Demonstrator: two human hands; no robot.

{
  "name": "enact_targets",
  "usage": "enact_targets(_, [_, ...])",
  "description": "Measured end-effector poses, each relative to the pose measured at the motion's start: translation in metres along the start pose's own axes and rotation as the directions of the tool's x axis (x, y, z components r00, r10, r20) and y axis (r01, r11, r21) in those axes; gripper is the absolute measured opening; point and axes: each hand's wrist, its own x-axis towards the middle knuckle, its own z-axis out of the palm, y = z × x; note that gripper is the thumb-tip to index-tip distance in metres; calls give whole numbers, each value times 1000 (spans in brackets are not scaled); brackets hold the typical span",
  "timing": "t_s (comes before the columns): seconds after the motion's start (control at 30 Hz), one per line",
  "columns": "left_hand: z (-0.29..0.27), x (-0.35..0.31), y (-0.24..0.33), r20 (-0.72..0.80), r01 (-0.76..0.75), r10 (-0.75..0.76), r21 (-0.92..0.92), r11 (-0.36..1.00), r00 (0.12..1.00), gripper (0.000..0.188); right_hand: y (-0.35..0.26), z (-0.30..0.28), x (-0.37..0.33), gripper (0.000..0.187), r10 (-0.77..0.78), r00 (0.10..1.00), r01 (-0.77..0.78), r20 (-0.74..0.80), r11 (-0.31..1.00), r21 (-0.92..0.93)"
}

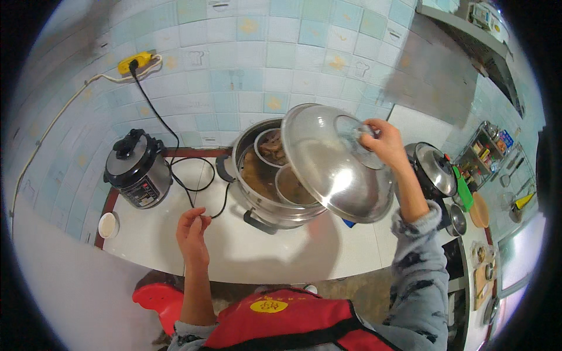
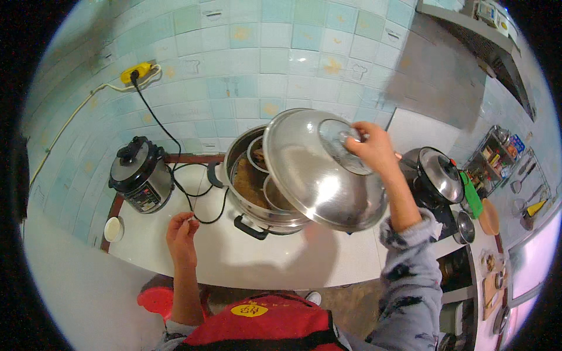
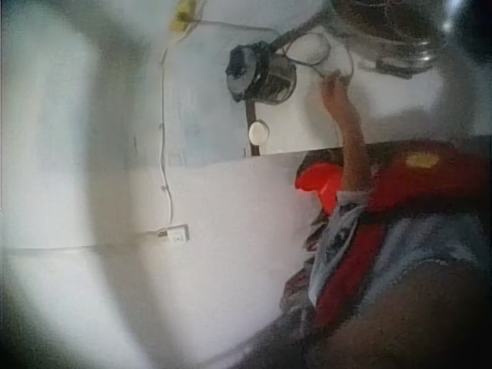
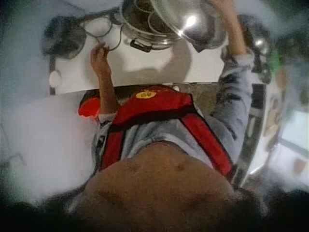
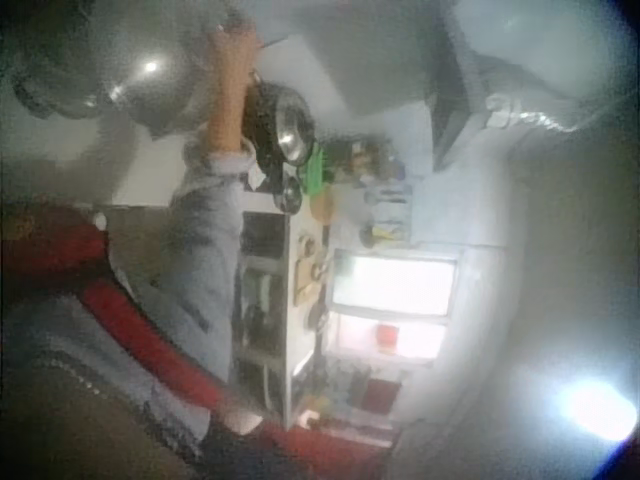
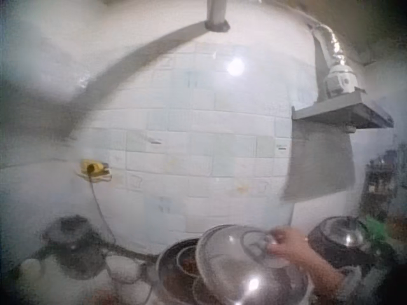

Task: The person transfers cooked meat from a plastic bag into a metal bowl, then places the bowl into a steamer pot with buns. They pour soup into a bowl and place it in the steamer as well. The person then packs noodles and vegetables into separate plastic bags and washes their hands.

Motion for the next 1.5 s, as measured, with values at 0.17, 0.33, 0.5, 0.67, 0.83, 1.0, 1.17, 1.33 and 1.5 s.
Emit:
enact_targets(0.17, [-34,-13,10,-63,2,-1,14,1000,998,18,-39,70,38,47,-42,984,67,175,988,-137])
enact_targets(0.33, [-51,-23,23,-109,-12,18,47,999,994,18,-46,116,58,48,-115,968,173,225,951,-258])
enact_targets(0.5, [-65,-22,21,-141,21,-11,73,997,990,18,-55,138,61,47,-70,961,153,266,941,-303])
enact_targets(0.67, [-51,-13,10,-84,52,-46,70,996,995,20,-38,148,47,48,-82,955,162,284,949,-270])
enact_targets(0.83, [-12,-6,-11,71,152,-156,67,986,985,21,-38,133,27,59,-143,982,159,122,978,-137])
enact_targets(1.0, [33,-11,-37,342,129,-113,-23,991,933,26,-35,76,-54,39,-13,993,50,-116,946,319])
enact_targets(1.17, [107,-31,-62,599,204,-120,-75,976,792,31,62,13,-209,29,429,895,-430,121,759,489])
enact_targets(1.33, [182,-78,-87,680,274,-174,-40,961,713,30,140,-119,-369,26,818,516,-440,-254,507,741])
enact_targets(1.5, [261,-153,-134,740,490,-352,34,871,573,24,163,-234,-533,26,854,103,-184,-509,520,834])
